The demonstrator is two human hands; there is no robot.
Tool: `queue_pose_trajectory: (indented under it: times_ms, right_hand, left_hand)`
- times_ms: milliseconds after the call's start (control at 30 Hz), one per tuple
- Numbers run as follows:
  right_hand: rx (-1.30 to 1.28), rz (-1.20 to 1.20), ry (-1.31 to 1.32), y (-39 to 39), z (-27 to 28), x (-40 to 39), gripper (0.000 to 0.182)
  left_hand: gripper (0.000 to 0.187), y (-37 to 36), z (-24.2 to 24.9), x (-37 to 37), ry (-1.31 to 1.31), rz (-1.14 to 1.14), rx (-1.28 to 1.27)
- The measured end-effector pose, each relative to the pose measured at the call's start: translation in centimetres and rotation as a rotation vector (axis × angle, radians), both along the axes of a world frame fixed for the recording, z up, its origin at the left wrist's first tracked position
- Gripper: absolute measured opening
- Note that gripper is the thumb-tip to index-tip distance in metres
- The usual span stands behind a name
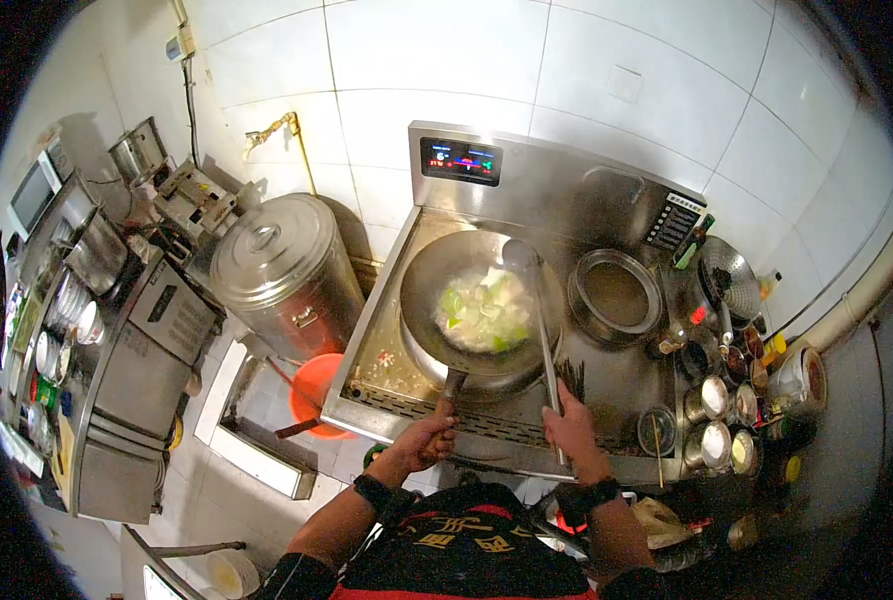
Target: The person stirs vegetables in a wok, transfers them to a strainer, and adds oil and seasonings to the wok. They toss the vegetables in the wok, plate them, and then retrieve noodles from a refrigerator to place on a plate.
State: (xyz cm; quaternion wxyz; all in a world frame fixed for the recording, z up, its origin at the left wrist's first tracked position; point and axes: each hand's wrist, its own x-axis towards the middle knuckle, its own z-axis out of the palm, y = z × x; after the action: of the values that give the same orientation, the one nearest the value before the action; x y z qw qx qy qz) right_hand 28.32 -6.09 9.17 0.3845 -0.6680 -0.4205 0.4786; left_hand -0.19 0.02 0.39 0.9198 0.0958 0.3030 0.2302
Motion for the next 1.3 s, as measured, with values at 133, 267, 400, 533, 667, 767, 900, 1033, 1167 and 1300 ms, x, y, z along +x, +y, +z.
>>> queue_pose_trajectory:
  times_ms: [133,267,400,533,667,767,900,1033,1167,1300]
  right_hand:
    - [0.145,0.116,-0.78,1.1,-6.0,0.5,0.069]
    - [-0.074,0.042,-0.065,-0.3,-4.3,-4.5,0.057]
    - [-0.252,-0.106,0.774,-1.4,-2.7,-5.9,0.01]
    - [-0.384,-0.165,1.633,-3.4,-1.8,-4.4,0.01]
    - [-0.252,-0.146,1.131,-5.1,3.7,-4.6,0.025]
    - [-0.243,-0.074,0.802,-5.8,4.0,-3.2,0.039]
    - [-0.201,-0.034,0.627,-6.5,4.8,-2.3,0.06]
    - [-0.127,0.045,0.23,-6.8,4.1,-1.2,0.069]
    - [0.098,0.211,-0.928,-7.3,0.9,-0.9,0.071]
    - [0.13,0.239,-0.891,-7.8,2.2,-2.3,0.07]
  left_hand:
    - [0.014,-0.1,-0.4,0.1,0.01,0.005,0.011]
    - [0.013,-0.2,0.5,-0.2,0.001,0.001,0.02]
    - [0.013,-0.6,0.7,0.5,-0.022,0.005,0.044]
    - [0.013,-0.8,1.3,0.9,0.084,0.053,0.038]
    - [0.015,-0.8,2.3,0.7,0.103,0.049,0.028]
    - [0.016,-0.7,2.2,0.5,0.057,0.045,0.003]
    - [0.016,-0.3,0.2,0.1,-0.029,-0.023,-0.006]
    - [0.016,-0.5,1.5,-0.1,0.055,0.003,0.003]
    - [0.017,-0.2,1.4,-0.2,0.031,0.003,-0.012]
    - [0.017,-0.3,1.5,-0.4,0.045,0.01,-0.006]
